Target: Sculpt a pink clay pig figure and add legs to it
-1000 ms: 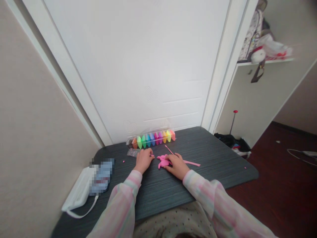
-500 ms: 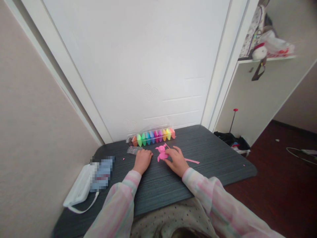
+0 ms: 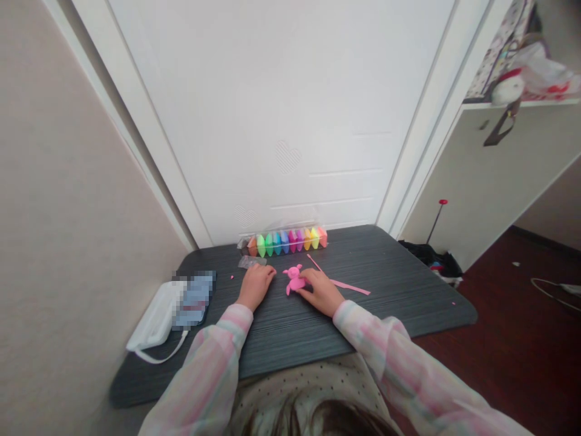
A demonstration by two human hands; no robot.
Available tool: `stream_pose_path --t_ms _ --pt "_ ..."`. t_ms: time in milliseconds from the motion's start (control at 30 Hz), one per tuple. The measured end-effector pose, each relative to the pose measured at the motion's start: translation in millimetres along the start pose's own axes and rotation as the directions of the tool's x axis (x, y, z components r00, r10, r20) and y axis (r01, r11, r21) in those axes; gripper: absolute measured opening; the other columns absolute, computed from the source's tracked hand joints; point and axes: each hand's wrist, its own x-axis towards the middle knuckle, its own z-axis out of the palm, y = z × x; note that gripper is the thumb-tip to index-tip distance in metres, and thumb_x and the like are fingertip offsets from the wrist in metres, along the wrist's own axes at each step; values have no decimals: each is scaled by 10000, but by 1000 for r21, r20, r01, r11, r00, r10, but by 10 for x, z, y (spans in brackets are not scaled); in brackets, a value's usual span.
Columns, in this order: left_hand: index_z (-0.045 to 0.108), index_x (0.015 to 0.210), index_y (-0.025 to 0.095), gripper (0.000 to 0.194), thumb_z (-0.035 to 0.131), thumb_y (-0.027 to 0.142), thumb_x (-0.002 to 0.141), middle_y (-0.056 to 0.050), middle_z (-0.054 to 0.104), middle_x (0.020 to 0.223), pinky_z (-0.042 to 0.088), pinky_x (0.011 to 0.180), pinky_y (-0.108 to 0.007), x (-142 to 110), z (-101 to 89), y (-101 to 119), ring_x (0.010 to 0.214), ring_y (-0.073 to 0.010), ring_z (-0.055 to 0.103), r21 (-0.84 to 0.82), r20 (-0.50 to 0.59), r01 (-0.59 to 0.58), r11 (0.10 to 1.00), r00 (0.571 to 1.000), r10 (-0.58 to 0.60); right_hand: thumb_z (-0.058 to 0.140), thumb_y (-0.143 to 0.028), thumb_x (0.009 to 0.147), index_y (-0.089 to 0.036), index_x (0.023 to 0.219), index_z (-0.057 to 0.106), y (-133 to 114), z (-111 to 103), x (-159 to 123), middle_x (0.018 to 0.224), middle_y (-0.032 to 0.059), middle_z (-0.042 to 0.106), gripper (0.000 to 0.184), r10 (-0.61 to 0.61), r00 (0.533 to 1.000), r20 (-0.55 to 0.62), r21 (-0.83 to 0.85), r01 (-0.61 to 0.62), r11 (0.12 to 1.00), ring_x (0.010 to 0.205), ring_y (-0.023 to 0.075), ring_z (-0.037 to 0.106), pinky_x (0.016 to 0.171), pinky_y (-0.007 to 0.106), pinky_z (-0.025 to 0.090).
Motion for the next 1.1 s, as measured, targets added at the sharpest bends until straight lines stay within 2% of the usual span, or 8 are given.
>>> stream_pose_path --t_ms 233,367,533,700,933,1100 --pt "547 1024 168 261 470 335 839 -70 555 1080 465 833 -377 19 33 25 943 -159 544 168 3 -79 983 997 80 510 -354 831 -142 982 560 38 58 3 984 48 592 265 107 994 27 -17 -107 994 910 171 567 809 401 457" --pt "549 1017 168 260 469 339 839 -69 558 1075 463 835 -377 -3 13 27 941 -158 544 223 -51 -109 969 991 123 513 -343 830 -144 996 554 117 -39 -49 1016 53 581 262 161 983 -86 13 -161 987 951 180 553 824 405 452" --pt "535 1037 145 278 479 329 836 -68 562 1055 470 820 -386 -2 16 34 936 -165 551 268 -129 -118 956 979 158 485 -320 850 -152 1030 539 264 -116 -54 1039 56 569 252 259 926 -274 49 -255 966 910 164 562 789 379 472" --pt "537 1028 143 270 478 324 837 -63 571 1027 485 788 -364 32 36 20 896 -153 562 289 -115 -136 948 978 175 487 -319 850 -151 1032 539 293 -83 -33 1026 54 574 253 271 911 -312 66 -263 962 876 153 570 757 359 486" --pt "540 1021 142 274 478 335 836 -62 574 1014 486 781 -360 -31 -30 19 885 -151 564 233 -128 -68 970 987 100 484 -319 852 -150 1009 546 227 -49 -28 996 48 581 240 232 918 -323 93 -213 973 846 143 573 735 342 490" --pt "546 1000 138 269 489 339 830 -57 581 987 490 763 -348 -108 -85 46 857 -143 568 25 -175 38 999 984 -33 487 -320 850 -146 979 556 173 -29 -23 972 43 586 227 197 924 -327 123 -165 979 840 141 573 741 345 486"
